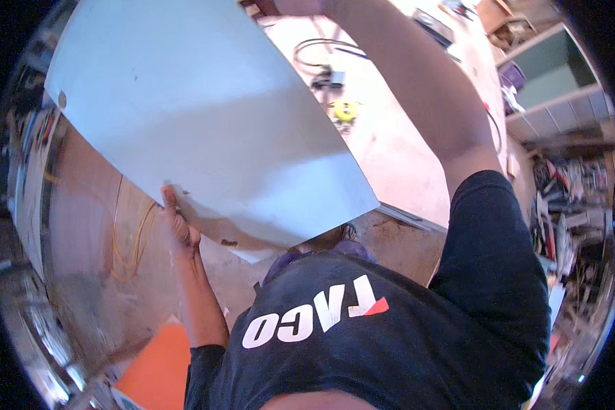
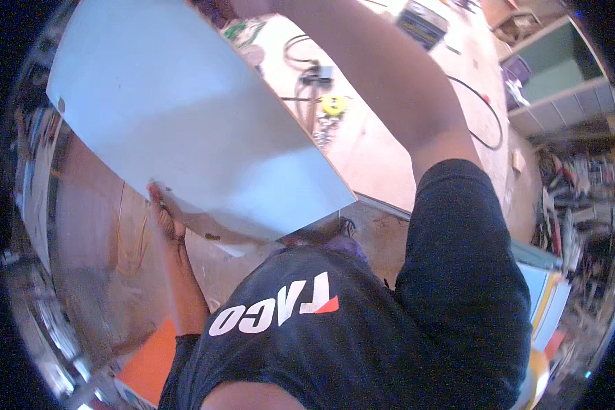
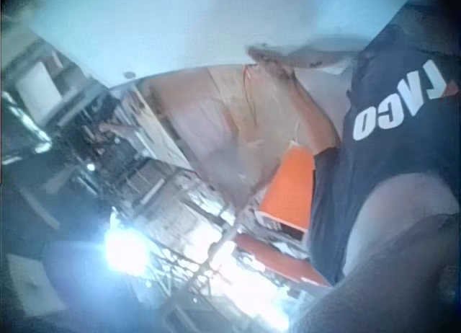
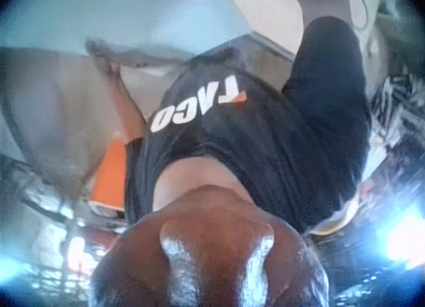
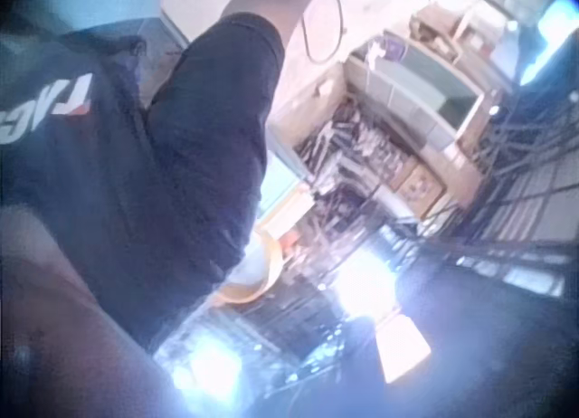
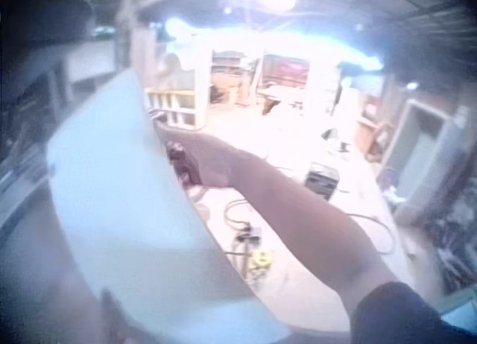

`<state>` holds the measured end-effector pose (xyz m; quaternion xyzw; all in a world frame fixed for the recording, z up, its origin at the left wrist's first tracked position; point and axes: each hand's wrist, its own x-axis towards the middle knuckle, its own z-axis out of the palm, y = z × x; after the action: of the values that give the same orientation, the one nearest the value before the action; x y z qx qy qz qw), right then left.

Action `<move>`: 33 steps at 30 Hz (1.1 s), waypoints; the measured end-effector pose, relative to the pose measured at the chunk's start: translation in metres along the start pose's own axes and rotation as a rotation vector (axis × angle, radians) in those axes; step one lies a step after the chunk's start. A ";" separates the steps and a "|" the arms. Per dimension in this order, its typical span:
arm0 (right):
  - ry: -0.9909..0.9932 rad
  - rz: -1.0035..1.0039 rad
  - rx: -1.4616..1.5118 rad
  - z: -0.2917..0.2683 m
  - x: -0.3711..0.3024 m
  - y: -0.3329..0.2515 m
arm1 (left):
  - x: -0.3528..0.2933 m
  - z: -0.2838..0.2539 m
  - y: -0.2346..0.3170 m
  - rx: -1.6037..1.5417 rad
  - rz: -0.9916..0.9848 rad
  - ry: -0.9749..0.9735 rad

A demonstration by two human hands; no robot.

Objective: The person applies adhesive to the edges of a wooden panel using a small applicator and then presses a laminate strip onto the edge to finish it.

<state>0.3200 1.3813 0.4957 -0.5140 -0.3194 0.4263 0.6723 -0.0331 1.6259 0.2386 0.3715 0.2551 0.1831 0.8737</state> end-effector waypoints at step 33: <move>1.355 -0.280 0.577 -0.049 -0.773 0.291 | -0.162 0.197 -0.280 -0.026 -0.540 -0.261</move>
<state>-0.0430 0.6955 0.2090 -0.4219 0.2268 -0.0063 0.8778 -0.0121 1.2499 0.1983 0.2993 0.2281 -0.1019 0.9209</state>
